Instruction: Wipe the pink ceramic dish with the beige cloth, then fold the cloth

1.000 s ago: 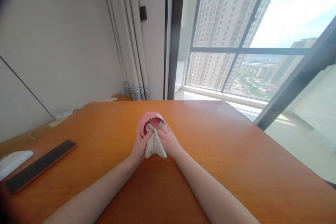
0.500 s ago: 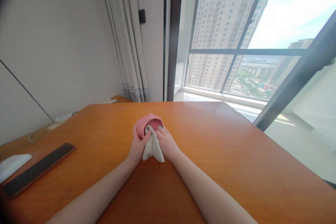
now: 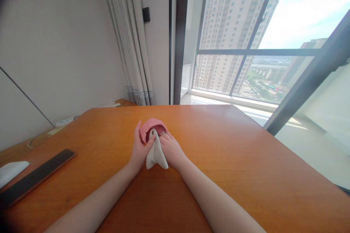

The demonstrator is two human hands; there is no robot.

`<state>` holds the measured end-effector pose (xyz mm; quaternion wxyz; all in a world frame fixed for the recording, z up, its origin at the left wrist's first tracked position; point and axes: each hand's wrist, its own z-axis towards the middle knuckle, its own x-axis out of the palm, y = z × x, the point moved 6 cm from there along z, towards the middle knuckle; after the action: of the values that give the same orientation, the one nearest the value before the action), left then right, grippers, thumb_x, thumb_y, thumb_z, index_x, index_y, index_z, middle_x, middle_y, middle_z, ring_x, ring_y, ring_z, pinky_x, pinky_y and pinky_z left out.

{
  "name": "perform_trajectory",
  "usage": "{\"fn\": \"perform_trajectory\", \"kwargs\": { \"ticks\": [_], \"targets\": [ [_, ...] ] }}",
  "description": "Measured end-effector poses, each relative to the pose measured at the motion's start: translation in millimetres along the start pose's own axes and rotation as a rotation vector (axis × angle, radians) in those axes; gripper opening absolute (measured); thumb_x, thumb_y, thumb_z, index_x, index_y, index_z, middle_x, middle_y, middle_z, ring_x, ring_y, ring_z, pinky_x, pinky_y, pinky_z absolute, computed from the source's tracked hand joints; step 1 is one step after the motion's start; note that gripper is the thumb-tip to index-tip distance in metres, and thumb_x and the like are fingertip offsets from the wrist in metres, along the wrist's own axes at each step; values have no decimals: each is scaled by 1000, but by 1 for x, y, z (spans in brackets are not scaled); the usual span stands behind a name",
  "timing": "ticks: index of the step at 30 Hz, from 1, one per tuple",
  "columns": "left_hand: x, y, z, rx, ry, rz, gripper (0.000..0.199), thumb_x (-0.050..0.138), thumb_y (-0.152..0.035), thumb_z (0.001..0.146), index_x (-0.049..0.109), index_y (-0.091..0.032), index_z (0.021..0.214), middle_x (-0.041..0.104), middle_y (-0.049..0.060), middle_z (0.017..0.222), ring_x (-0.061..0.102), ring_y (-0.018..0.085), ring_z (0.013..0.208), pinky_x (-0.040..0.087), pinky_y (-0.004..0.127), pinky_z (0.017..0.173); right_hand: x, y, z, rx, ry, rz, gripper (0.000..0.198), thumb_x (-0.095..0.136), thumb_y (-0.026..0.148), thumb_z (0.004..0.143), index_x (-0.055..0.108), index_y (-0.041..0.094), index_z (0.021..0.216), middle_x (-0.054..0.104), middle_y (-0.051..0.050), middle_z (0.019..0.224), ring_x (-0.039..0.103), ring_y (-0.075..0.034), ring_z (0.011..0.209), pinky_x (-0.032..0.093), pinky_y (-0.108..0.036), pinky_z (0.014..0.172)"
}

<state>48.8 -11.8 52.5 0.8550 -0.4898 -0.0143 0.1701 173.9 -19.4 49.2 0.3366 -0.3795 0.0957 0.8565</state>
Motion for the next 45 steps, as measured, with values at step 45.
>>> {"fn": "perform_trajectory", "kwargs": {
  "ticks": [45],
  "targets": [
    [0, 8, 10, -146, 69, 3, 44, 62, -42, 74, 49, -19, 109, 57, 6, 106, 55, 20, 99, 42, 35, 90, -15, 0, 1, 31, 23, -96, 16, 48, 17, 88, 63, 21, 89, 59, -2, 77, 54, -17, 85, 21, -49, 113]
  ]
}}
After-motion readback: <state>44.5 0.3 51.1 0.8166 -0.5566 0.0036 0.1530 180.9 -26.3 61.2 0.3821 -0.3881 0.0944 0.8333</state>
